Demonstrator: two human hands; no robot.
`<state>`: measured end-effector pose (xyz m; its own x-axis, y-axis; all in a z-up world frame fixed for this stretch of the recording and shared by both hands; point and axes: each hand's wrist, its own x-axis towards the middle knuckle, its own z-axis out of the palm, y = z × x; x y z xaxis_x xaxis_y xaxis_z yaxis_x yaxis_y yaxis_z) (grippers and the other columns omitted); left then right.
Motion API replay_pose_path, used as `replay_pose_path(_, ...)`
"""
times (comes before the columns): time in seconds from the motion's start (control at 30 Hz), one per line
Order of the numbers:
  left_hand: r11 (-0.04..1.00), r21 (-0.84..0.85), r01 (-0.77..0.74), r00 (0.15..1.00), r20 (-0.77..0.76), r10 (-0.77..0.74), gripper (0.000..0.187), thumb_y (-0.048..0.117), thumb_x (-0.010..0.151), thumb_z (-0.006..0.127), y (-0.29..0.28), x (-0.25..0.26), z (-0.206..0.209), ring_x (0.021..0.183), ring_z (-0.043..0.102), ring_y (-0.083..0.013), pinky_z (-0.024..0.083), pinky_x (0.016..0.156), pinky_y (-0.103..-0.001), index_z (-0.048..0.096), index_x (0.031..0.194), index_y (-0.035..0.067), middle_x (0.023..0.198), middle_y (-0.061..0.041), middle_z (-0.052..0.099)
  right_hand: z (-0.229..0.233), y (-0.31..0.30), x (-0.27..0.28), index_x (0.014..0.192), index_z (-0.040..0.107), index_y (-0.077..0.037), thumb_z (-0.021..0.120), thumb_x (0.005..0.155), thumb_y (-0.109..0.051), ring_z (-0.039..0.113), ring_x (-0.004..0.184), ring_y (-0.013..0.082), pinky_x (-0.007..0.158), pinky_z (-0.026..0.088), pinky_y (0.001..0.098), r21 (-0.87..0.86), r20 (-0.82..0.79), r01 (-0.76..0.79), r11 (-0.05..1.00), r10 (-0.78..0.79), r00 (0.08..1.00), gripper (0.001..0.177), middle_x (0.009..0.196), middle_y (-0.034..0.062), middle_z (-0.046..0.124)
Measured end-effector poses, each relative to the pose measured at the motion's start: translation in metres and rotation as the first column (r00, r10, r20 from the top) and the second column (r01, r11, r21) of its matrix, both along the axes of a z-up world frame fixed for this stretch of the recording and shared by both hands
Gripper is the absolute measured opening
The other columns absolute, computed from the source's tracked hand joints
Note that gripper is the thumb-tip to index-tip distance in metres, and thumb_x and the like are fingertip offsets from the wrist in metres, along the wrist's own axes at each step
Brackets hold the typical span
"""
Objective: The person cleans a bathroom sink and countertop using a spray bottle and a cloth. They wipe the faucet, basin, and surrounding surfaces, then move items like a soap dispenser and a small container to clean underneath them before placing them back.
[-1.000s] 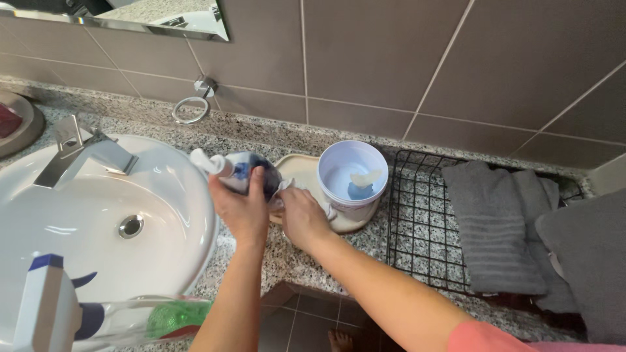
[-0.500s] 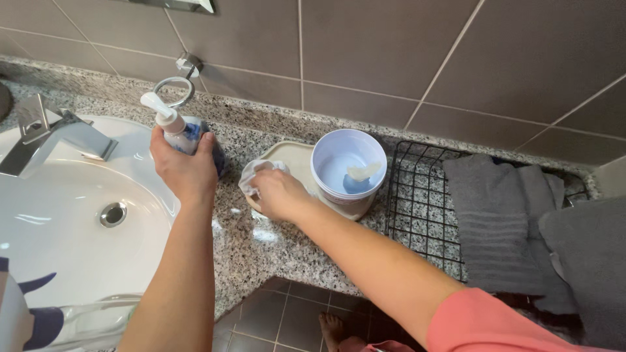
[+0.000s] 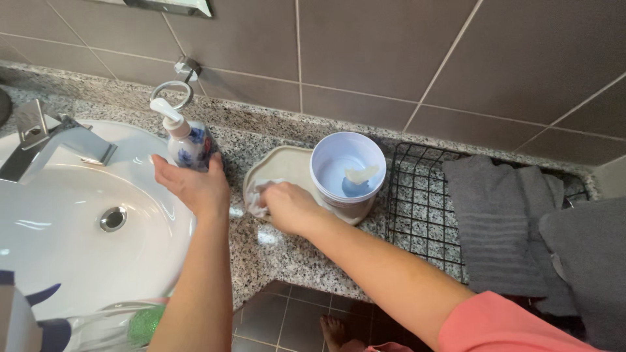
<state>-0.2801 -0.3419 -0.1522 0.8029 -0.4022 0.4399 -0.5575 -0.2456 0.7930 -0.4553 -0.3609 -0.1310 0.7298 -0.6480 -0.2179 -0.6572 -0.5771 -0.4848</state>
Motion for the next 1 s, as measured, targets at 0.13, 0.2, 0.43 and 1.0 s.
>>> replay_pose_path(0.13,0.997,0.044,-0.058,0.998,-0.034,0.060,0.070,0.013,0.087,0.080,0.018,-0.031,-0.013,0.127,0.044,-0.0428,0.036,0.110,-0.050,0.038,0.138,-0.008,0.135,-0.026,0.042,-0.021,-0.018,0.005,0.104,0.074,-0.001,0.069,0.086,-0.017,0.065,0.114,0.0356,0.093,0.055,0.0443,-0.240,0.201,0.212,0.947,-0.166,0.966,0.024,0.124,0.0199,0.066)
replay_pose_path(0.2,0.999,0.013,-0.034,0.999,-0.021,0.034,0.058,0.011,0.089,0.075,0.018,-0.040,-0.007,0.123,0.048,-0.0399,0.041,0.106,-0.048,0.043,0.134,-0.006,0.130,-0.023,0.045,-0.031,-0.013,0.016,0.099,0.076,-0.002,0.065,0.071,-0.001,0.063,0.116,0.0397,0.091,0.055,0.0449,-0.401,0.352,0.279,0.873,-0.135,0.926,0.029,0.126,0.0226,0.063)
replay_pose_path(0.43,0.911,0.031,0.410,0.906,-0.126,-0.404,0.032,0.021,0.092,0.072,0.006,-0.080,0.027,0.087,0.069,-0.0284,0.055,0.079,-0.040,0.064,0.112,-0.002,0.100,-0.015,0.069,-0.001,0.031,-0.005,0.119,0.059,0.005,0.057,0.088,-0.004,0.064,0.108,0.0424,0.082,0.056,0.0522,-0.067,0.064,0.079,0.995,-0.075,0.995,0.032,0.125,0.0262,0.060)
replay_pose_path(1.0,0.636,0.279,0.720,0.685,-0.431,-0.587,0.035,0.018,0.090,0.062,0.014,-0.107,0.051,0.058,0.076,-0.0217,0.062,0.064,-0.034,0.072,0.119,0.000,0.089,-0.015,0.080,-0.040,0.092,-0.014,0.113,0.065,0.000,0.059,0.090,-0.011,0.060,0.121,0.0372,0.095,0.051,0.0462,-0.356,0.202,0.026,0.934,0.050,0.978,0.027,0.123,0.0205,0.066)
